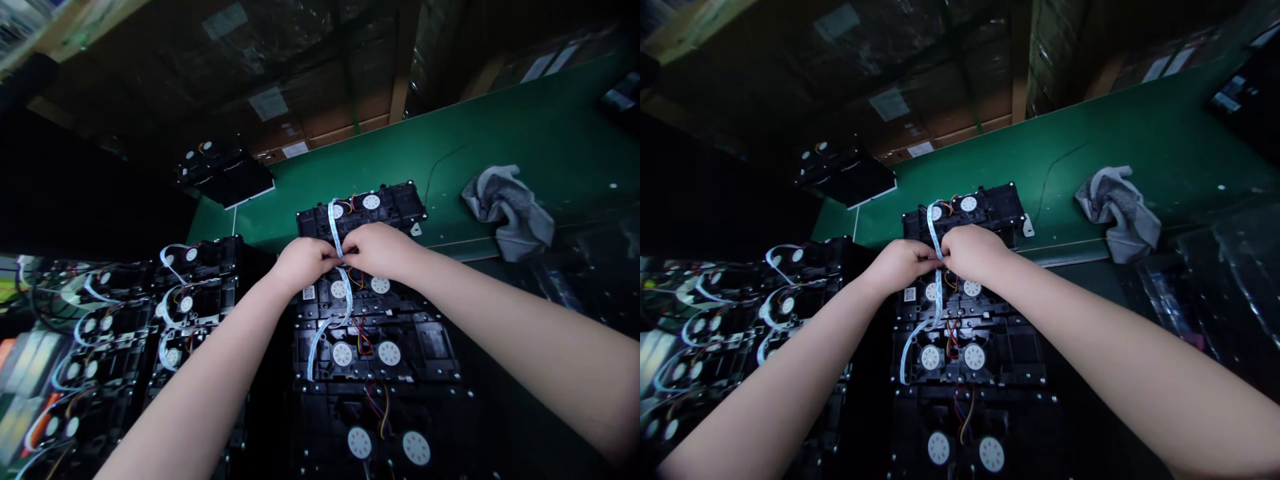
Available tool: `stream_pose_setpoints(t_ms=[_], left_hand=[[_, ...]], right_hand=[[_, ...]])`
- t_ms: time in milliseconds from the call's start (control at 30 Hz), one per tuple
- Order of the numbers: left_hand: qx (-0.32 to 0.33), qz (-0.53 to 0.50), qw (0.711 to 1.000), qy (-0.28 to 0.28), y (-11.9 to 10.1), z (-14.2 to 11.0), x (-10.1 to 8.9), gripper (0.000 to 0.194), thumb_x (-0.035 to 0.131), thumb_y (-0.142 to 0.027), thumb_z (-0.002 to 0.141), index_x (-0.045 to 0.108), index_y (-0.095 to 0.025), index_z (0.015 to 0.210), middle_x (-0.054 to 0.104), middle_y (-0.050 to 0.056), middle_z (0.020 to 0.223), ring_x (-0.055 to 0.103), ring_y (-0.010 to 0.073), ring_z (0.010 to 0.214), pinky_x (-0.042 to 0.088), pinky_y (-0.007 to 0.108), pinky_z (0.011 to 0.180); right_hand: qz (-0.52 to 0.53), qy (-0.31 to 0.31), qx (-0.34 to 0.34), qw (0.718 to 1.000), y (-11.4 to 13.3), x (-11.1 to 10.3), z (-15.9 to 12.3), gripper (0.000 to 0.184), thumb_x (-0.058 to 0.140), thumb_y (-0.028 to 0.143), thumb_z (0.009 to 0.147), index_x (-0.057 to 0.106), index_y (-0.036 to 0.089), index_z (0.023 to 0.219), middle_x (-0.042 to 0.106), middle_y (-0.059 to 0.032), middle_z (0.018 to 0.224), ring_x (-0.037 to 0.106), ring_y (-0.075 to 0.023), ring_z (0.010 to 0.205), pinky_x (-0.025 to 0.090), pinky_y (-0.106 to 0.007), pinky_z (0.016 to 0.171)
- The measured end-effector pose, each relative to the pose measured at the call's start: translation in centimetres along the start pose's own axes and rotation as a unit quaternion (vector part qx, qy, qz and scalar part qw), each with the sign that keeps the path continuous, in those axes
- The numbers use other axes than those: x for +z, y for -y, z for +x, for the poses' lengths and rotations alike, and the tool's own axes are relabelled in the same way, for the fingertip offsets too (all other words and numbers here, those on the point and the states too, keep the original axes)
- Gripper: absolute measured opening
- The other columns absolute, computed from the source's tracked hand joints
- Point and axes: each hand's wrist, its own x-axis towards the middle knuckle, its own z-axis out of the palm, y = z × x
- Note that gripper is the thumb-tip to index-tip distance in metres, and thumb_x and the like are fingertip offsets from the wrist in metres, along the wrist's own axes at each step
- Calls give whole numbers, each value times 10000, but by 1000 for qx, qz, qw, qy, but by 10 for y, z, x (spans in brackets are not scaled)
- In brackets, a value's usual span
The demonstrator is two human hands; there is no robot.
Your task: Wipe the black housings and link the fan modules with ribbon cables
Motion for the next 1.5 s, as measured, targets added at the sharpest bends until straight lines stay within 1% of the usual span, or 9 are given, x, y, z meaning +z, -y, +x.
stream_pose_setpoints(t_ms=[167, 300, 433, 500, 567, 667, 800, 933, 1500], left_hand=[[-17, 1, 1000, -3, -1, 0, -3, 134, 578, -264, 694, 679, -176, 707, 666, 15, 664, 574, 136, 580, 389, 246, 547], [-38, -53, 997, -33, 3, -16, -6, 187, 539, -310, 729, 675, -181, 735, 672, 17, 709, 595, 149, 633, 431, 262, 586], [59, -159, 975, -145, 1, -45, 1, 283, 469, -337, 791, 631, -175, 956, 625, 59, 1027, 551, 161, 978, 419, 294, 862], [107, -168, 969, -143, -2, -57, 9, 297, 472, -343, 791, 606, -183, 1003, 546, 81, 1162, 480, 173, 1092, 376, 327, 932], [116, -164, 969, -140, -6, -65, 17, 330, 513, -381, 761, 578, -192, 1023, 515, 90, 1193, 463, 187, 1108, 372, 359, 936], [105, -172, 967, -156, -9, -70, 25, 441, 614, -457, 650, 537, -191, 993, 544, 81, 1143, 476, 209, 1074, 361, 398, 939], [35, -199, 958, -204, -8, -72, 34, 289, 577, -313, 687, 506, -203, 945, 579, 41, 1074, 515, 195, 1008, 264, 446, 999], [-39, -246, 932, -264, -5, -72, 44, 218, 472, -228, 746, 529, -173, 949, 604, 48, 985, 539, 176, 938, 400, 364, 880], [-19, -254, 919, -300, -2, -71, 50, 161, 472, -241, 762, 562, -176, 879, 608, 41, 914, 535, 158, 901, 420, 310, 835]], right_hand=[[-60, 16, 38, 997, 10, -1, 4, 133, 526, 243, 654, 651, 214, 688, 652, -36, 723, 559, -178, 658, 306, -262, 494], [-50, -10, 13, 999, 10, 4, 4, 130, 499, 231, 669, 628, 220, 672, 642, -12, 711, 551, -159, 657, 322, -257, 514], [-12, -13, -18, 1000, 5, 7, 3, 119, 507, 218, 666, 626, 219, 675, 628, 13, 676, 539, -125, 627, 343, -241, 547], [2, -8, -17, 1000, 4, 8, 3, 106, 523, 204, 652, 628, 212, 662, 626, 19, 662, 534, -112, 613, 347, -228, 548], [2, -9, -15, 1000, 4, 8, 3, 95, 529, 196, 642, 624, 203, 640, 620, 21, 639, 526, -104, 594, 344, -220, 539], [-7, -10, -19, 1000, 4, 9, 3, 86, 528, 190, 639, 611, 197, 617, 610, 25, 613, 515, -97, 572, 337, -213, 528], [-26, -11, -13, 1000, 6, 9, 2, 81, 531, 202, 656, 600, 195, 615, 611, 24, 614, 511, -93, 561, 329, -208, 520], [-83, -8, -13, 996, 8, 10, 2, 111, 527, 241, 684, 603, 197, 616, 612, 11, 614, 511, -105, 555, 326, -223, 527], [-175, 23, -24, 984, 19, 4, 3, 127, 500, 236, 690, 609, 192, 640, 631, -5, 642, 540, -121, 580, 331, -226, 529]])
